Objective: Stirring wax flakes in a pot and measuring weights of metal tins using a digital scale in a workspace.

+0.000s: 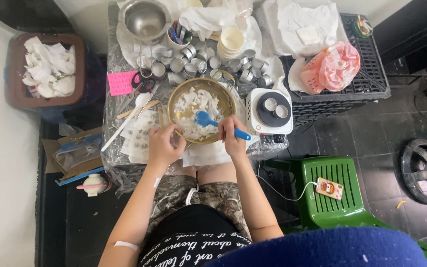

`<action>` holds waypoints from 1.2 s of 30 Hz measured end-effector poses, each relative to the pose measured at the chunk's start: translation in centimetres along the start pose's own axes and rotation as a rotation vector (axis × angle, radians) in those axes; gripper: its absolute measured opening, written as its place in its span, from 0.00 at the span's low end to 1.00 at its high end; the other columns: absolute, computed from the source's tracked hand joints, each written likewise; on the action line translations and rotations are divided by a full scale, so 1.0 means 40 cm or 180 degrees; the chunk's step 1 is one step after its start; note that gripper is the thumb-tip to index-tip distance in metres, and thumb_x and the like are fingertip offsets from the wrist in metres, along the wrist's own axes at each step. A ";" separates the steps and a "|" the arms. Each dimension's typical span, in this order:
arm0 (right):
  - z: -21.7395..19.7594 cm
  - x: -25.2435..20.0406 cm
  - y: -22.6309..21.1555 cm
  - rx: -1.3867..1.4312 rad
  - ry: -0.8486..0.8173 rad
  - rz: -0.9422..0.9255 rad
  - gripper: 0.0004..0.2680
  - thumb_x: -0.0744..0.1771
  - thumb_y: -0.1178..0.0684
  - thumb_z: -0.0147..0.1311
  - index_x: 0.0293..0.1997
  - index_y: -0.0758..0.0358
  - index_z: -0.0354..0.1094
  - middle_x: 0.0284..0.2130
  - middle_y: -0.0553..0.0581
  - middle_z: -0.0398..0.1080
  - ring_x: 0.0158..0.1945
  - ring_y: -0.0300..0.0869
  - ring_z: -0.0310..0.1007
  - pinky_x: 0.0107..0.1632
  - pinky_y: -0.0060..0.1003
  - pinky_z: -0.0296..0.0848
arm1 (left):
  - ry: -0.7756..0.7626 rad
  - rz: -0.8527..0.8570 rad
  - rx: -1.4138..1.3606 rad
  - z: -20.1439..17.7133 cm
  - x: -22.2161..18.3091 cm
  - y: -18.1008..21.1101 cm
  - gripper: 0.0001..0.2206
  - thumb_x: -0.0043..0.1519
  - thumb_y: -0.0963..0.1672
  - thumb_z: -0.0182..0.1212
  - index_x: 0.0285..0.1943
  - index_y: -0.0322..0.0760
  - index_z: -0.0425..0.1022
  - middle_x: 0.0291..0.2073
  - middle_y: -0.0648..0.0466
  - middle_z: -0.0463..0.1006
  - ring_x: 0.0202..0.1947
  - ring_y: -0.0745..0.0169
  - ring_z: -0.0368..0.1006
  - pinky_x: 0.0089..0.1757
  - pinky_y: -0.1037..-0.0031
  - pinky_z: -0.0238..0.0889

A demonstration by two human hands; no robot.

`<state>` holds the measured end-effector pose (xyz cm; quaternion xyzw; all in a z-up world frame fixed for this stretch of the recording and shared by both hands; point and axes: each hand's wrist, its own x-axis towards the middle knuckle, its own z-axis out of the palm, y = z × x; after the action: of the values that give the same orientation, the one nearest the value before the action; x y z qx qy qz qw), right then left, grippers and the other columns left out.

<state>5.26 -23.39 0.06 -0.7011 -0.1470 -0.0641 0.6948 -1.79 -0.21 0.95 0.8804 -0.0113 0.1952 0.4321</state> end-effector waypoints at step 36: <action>0.043 0.001 -0.015 -0.0633 -0.0967 -0.1256 0.18 0.75 0.45 0.42 0.27 0.62 0.65 0.21 0.56 0.69 0.25 0.43 0.71 0.31 0.36 0.68 | -0.0096 -0.0058 0.0042 0.003 -0.006 -0.024 0.09 0.51 0.41 0.59 0.40 0.39 0.75 0.15 0.58 0.70 0.20 0.56 0.70 0.45 0.62 0.59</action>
<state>4.94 -21.67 0.59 -0.7252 -0.3764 -0.1065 0.5666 -1.80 0.28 0.06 0.8861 -0.0086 0.1781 0.4278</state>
